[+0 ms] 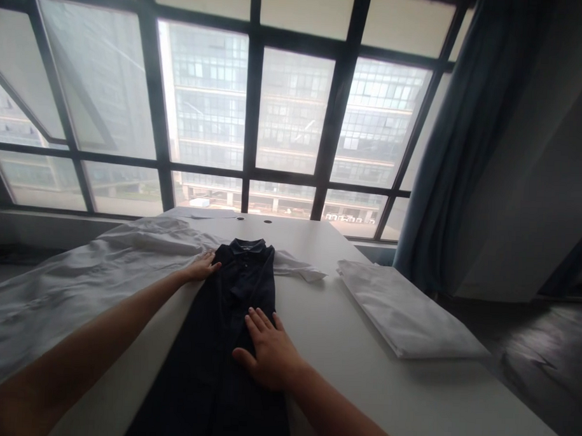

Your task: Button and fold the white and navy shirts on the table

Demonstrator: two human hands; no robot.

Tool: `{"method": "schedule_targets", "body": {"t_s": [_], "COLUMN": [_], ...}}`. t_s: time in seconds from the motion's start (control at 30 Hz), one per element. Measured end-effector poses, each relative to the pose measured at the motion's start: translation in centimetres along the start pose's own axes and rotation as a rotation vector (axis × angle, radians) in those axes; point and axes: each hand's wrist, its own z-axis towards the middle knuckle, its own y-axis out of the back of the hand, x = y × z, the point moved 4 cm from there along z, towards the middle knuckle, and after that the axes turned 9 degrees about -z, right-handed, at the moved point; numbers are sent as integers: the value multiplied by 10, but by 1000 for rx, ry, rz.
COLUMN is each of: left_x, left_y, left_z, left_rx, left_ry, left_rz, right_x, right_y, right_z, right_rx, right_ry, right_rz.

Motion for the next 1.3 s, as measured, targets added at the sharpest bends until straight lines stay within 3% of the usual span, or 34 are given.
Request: {"method": "schedule_targets", "body": {"t_s": [0.1, 0.27, 0.37, 0.47, 0.6, 0.7, 0.83, 0.9, 0.97, 1.1, 1.23, 1.3], "left_x": [-7, -53, -79, -95, -102, -98, -86, -82, -82, -98, -115, -122], "left_y": [-5, -27, -31, -25, -9, 10, 35, 42, 46, 44, 36, 32], "left_z": [-36, -110, -148, -178, -216, -241, -261, -265, -267, -272, -281, -283], "left_rx": [103, 113, 56, 74, 252, 379, 520, 509, 423, 315, 481, 503], "left_ry": [64, -159, -258, -273, -318, -376, -440, -432, -443, -549, -579, -581], "left_rz": [4, -3, -13, -43, -117, -209, -357, -399, -422, -424, -372, -324], "right_x": [1, 4, 5, -1, -29, -51, -53, -44, -35, -22, -3, 9], "right_y": [-2, -2, -7, -5, 11, 18, 21, 24, 27, 32, 36, 36], "right_z": [0, 1, 3, 3, -9, -24, -37, -40, -43, -48, -52, -53], "right_rx": [4, -52, -50, -134, -283, -253, -129, -56, 30, 163, 142, 121], "right_ry": [5, -43, -47, -69, -184, -218, -97, -19, 32, 54, 128, 176], "right_rz": [-12, -57, -66, -58, -62, -92, 6, 56, 100, 137, 114, 102]}}
